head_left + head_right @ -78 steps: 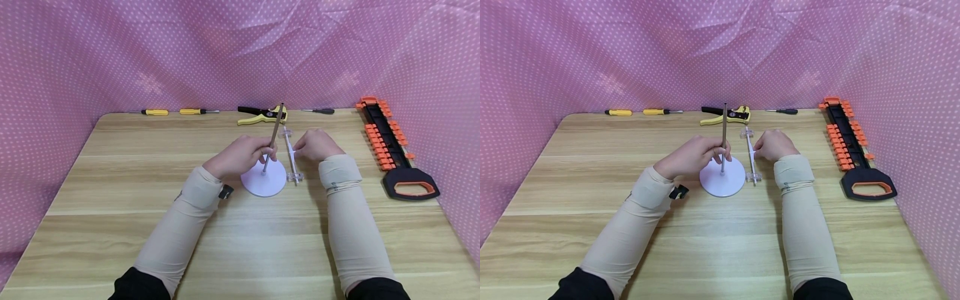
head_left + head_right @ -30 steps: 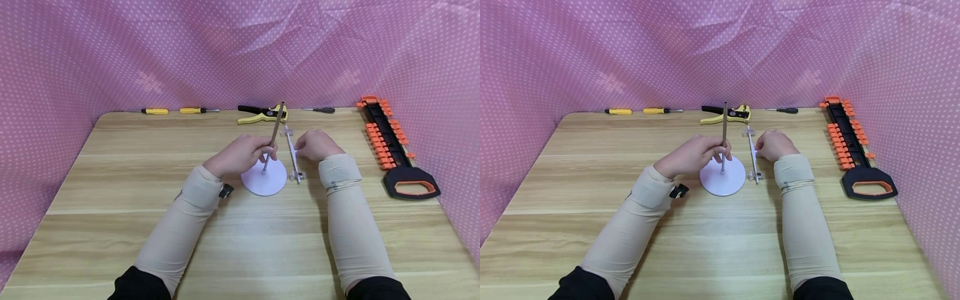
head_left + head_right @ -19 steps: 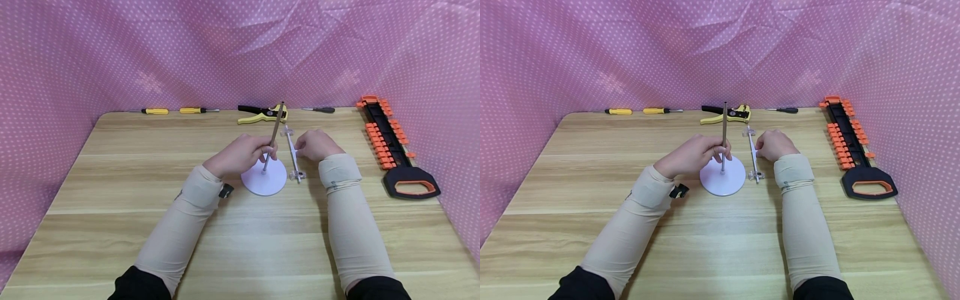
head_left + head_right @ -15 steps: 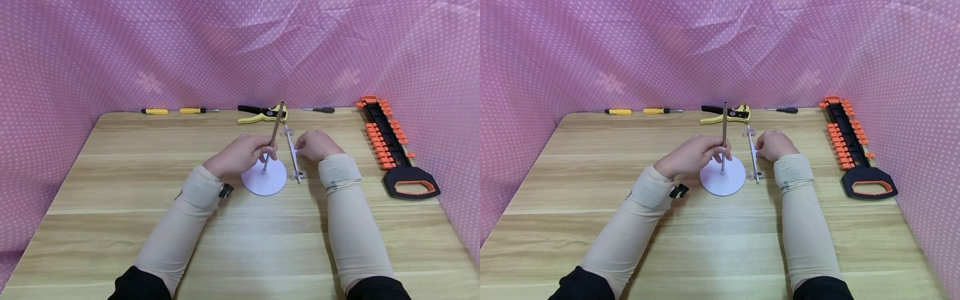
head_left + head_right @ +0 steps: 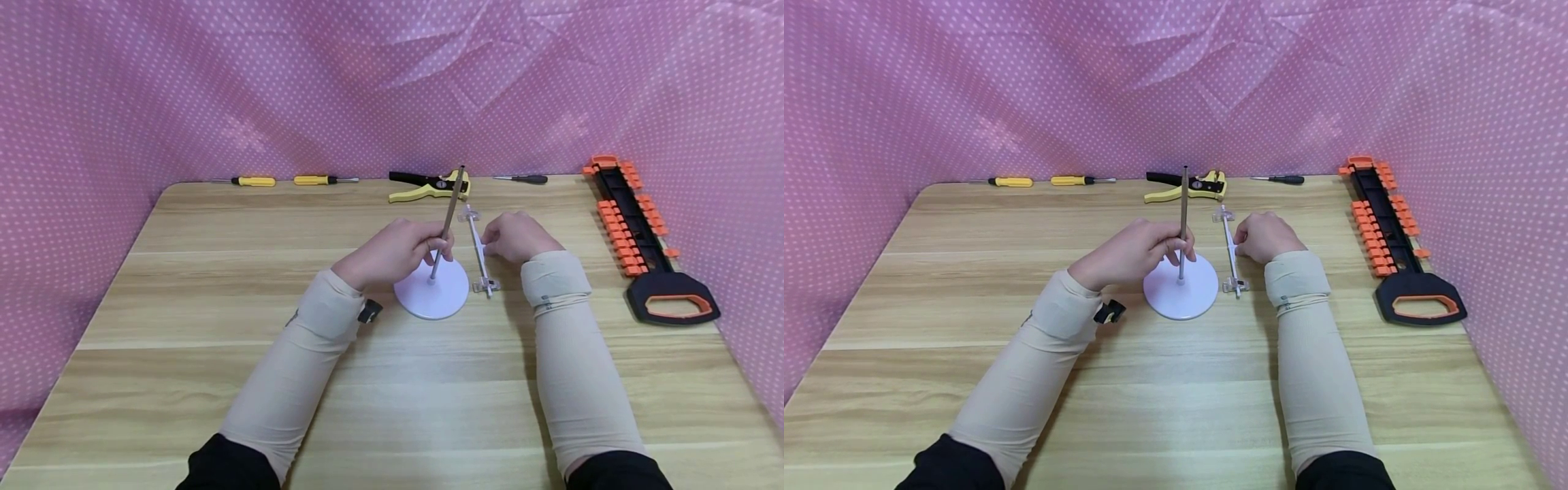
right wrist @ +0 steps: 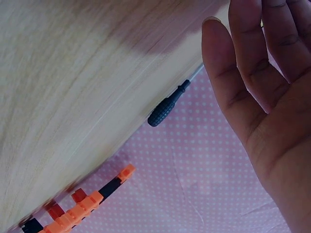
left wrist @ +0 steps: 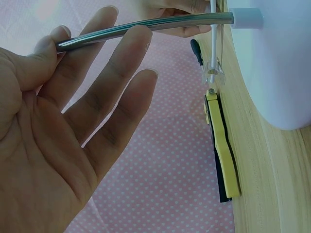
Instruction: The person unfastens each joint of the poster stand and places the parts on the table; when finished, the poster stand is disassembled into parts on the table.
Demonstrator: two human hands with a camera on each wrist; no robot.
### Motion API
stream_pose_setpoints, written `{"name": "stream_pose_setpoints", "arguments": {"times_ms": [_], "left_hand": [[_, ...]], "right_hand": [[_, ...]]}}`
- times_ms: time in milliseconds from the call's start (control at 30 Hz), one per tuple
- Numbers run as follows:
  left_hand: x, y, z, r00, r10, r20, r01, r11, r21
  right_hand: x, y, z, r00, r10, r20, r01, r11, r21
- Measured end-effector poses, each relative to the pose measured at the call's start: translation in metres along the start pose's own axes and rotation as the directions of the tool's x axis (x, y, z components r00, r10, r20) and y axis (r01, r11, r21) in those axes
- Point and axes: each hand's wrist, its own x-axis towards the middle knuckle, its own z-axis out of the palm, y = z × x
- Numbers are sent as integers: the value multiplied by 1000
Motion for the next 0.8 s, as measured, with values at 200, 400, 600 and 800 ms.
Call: {"name": "stream_pose_setpoints", "arguments": {"times_ms": [200, 400, 600, 800], "left_hand": [[0, 1, 0, 1000, -6, 1, 5, 1000, 12], [0, 1, 0, 1000, -11, 1, 11, 1000, 12], [1, -1, 0, 1000, -15, 3, 15, 1000, 4], [0, 0, -1, 1000, -25, 10, 25, 1000, -4]], "right_hand": [[0, 0, 0, 1000, -1, -2, 1, 1000, 0], [0, -1, -1, 1000, 11, 8, -11, 1000, 4], [-1, -2, -2, 999, 30, 20, -31, 999, 17], [0, -3, -2, 999, 38, 25, -38, 999, 20]]}}
